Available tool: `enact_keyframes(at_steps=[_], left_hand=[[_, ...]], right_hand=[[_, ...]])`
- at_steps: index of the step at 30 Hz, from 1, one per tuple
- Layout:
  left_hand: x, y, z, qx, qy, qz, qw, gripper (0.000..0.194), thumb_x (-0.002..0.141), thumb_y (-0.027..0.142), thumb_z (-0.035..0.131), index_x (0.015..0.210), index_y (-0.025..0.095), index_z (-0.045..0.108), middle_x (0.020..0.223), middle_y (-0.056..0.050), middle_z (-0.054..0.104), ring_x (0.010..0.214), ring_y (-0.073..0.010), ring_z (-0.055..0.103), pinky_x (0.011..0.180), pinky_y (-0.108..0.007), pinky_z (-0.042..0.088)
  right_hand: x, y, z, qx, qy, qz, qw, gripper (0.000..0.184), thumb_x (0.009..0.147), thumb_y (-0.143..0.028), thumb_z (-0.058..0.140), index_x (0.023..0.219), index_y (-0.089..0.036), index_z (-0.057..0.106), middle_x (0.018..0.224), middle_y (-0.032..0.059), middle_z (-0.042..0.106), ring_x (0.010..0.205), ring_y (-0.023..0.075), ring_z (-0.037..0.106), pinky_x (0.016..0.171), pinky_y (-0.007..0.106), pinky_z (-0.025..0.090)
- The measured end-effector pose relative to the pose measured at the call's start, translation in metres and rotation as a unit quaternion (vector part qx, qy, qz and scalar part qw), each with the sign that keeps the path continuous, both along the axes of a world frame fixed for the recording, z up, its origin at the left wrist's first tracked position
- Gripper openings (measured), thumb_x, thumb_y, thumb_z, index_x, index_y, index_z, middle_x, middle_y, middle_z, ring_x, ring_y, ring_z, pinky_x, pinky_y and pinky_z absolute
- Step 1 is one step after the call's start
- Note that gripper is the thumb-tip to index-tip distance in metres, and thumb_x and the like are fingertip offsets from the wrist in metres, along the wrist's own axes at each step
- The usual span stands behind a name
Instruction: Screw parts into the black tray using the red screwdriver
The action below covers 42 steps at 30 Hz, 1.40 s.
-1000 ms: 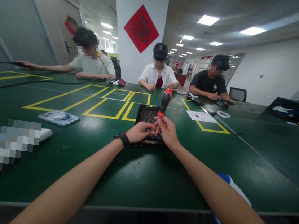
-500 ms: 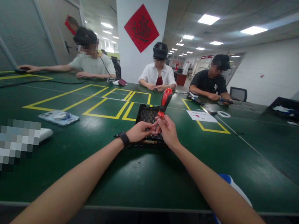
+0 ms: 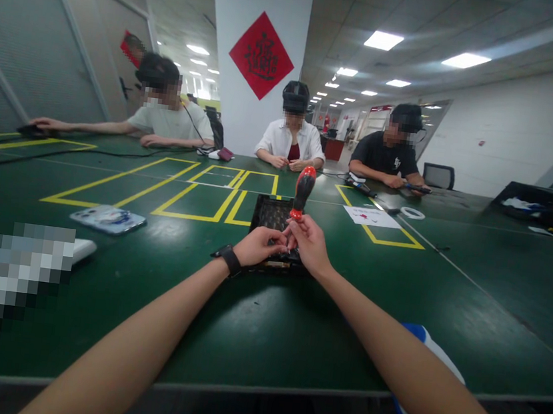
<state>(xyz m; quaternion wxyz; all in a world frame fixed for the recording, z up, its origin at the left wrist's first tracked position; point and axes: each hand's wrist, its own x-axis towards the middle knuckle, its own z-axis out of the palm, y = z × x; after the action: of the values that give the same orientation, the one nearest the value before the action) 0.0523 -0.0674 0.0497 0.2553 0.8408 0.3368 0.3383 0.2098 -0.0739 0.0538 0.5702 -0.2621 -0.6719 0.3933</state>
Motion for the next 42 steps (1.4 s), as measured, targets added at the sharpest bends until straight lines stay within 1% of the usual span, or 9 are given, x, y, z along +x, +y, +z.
enact_keyframes(at_steps=[6, 9, 13, 16, 20, 27, 34, 39, 42], left_hand=[[-0.0006, -0.0006, 0.0026, 0.012, 0.014, -0.022, 1.0, 0.02, 0.079, 0.028, 0.051, 0.081, 0.014, 0.065, 0.08, -0.002, 0.066, 0.076, -0.0143, 0.057, 0.076, -0.025, 0.042], [0.0005, 0.0005, 0.0015, 0.008, 0.002, -0.006, 1.0, 0.022, 0.078, 0.032, 0.054, 0.081, 0.013, 0.064, 0.079, -0.002, 0.065, 0.073, -0.0132, 0.056, 0.075, -0.025, 0.043], [0.0011, 0.0017, -0.0008, -0.009, -0.005, 0.009, 1.0, 0.027, 0.073, 0.039, 0.06, 0.075, 0.012, 0.061, 0.073, -0.002, 0.063, 0.067, -0.0123, 0.054, 0.069, -0.024, 0.043], [0.0006, 0.0008, -0.0007, 0.004, -0.006, 0.0, 1.0, 0.025, 0.076, 0.036, 0.057, 0.074, 0.012, 0.061, 0.072, -0.002, 0.063, 0.069, -0.0128, 0.054, 0.07, -0.024, 0.042], [-0.0004, -0.0011, 0.0011, 0.018, 0.0, -0.006, 1.0, 0.023, 0.08, 0.031, 0.05, 0.08, 0.012, 0.062, 0.077, -0.002, 0.064, 0.075, -0.0147, 0.056, 0.074, -0.024, 0.041], [-0.001, 0.0011, 0.0009, -0.002, 0.011, -0.02, 1.0, 0.023, 0.081, 0.031, 0.049, 0.083, 0.012, 0.063, 0.08, -0.003, 0.064, 0.077, -0.0148, 0.056, 0.076, -0.025, 0.042], [0.0023, 0.0021, -0.0026, -0.001, -0.004, 0.048, 0.999, 0.027, 0.068, 0.039, 0.065, 0.071, 0.013, 0.059, 0.068, -0.001, 0.06, 0.062, -0.0121, 0.052, 0.062, -0.024, 0.041], [-0.0001, 0.0023, -0.003, -0.022, -0.014, 0.006, 1.0, 0.021, 0.072, 0.033, 0.061, 0.074, 0.013, 0.062, 0.071, -0.002, 0.063, 0.066, -0.0126, 0.055, 0.067, -0.025, 0.043], [-0.0006, 0.0022, -0.0027, -0.035, -0.029, -0.021, 0.999, 0.016, 0.075, 0.027, 0.057, 0.077, 0.012, 0.063, 0.077, -0.004, 0.066, 0.074, -0.0145, 0.059, 0.074, -0.027, 0.045]], right_hand=[[0.0011, -0.0006, 0.0011, -0.002, -0.004, -0.003, 1.0, 0.033, 0.082, -0.046, 0.048, 0.095, -0.016, 0.052, 0.076, 0.0001, 0.056, 0.046, 0.0047, 0.048, 0.044, 0.02, 0.043], [0.0006, -0.0004, 0.0, 0.012, -0.006, -0.023, 1.0, 0.03, 0.082, -0.044, 0.049, 0.093, -0.017, 0.052, 0.074, -0.0007, 0.056, 0.045, 0.0041, 0.048, 0.045, 0.019, 0.041], [-0.0009, 0.0001, -0.0015, 0.011, -0.005, -0.033, 0.999, 0.029, 0.081, -0.044, 0.051, 0.09, -0.017, 0.05, 0.073, -0.0016, 0.056, 0.045, 0.0043, 0.049, 0.045, 0.019, 0.04], [-0.0015, 0.0, -0.0006, 0.003, 0.003, -0.018, 1.0, 0.029, 0.08, -0.045, 0.052, 0.088, -0.017, 0.049, 0.072, -0.0018, 0.058, 0.045, 0.0046, 0.049, 0.044, 0.018, 0.041], [-0.0003, -0.0001, 0.001, 0.0, 0.002, 0.008, 1.0, 0.029, 0.082, -0.043, 0.049, 0.093, -0.017, 0.05, 0.071, -0.0007, 0.059, 0.046, 0.0054, 0.05, 0.047, 0.019, 0.042], [0.0007, 0.0018, -0.0009, -0.003, -0.007, 0.012, 1.0, 0.031, 0.082, -0.04, 0.05, 0.099, -0.015, 0.055, 0.072, 0.0003, 0.059, 0.047, 0.0061, 0.05, 0.048, 0.021, 0.045], [0.0004, 0.0036, -0.0013, -0.015, 0.004, 0.02, 1.0, 0.025, 0.08, -0.037, 0.054, 0.092, -0.015, 0.055, 0.07, -0.0005, 0.059, 0.046, 0.0061, 0.051, 0.047, 0.021, 0.043], [0.0011, 0.0028, -0.0005, -0.021, -0.005, 0.005, 1.0, 0.028, 0.075, -0.04, 0.06, 0.087, -0.015, 0.056, 0.062, -0.0027, 0.056, 0.045, 0.0065, 0.051, 0.046, 0.02, 0.044], [0.0012, 0.0034, -0.0004, -0.026, -0.015, 0.007, 1.0, 0.032, 0.077, -0.043, 0.056, 0.09, -0.014, 0.058, 0.064, -0.0013, 0.057, 0.046, 0.0067, 0.052, 0.046, 0.02, 0.044]])
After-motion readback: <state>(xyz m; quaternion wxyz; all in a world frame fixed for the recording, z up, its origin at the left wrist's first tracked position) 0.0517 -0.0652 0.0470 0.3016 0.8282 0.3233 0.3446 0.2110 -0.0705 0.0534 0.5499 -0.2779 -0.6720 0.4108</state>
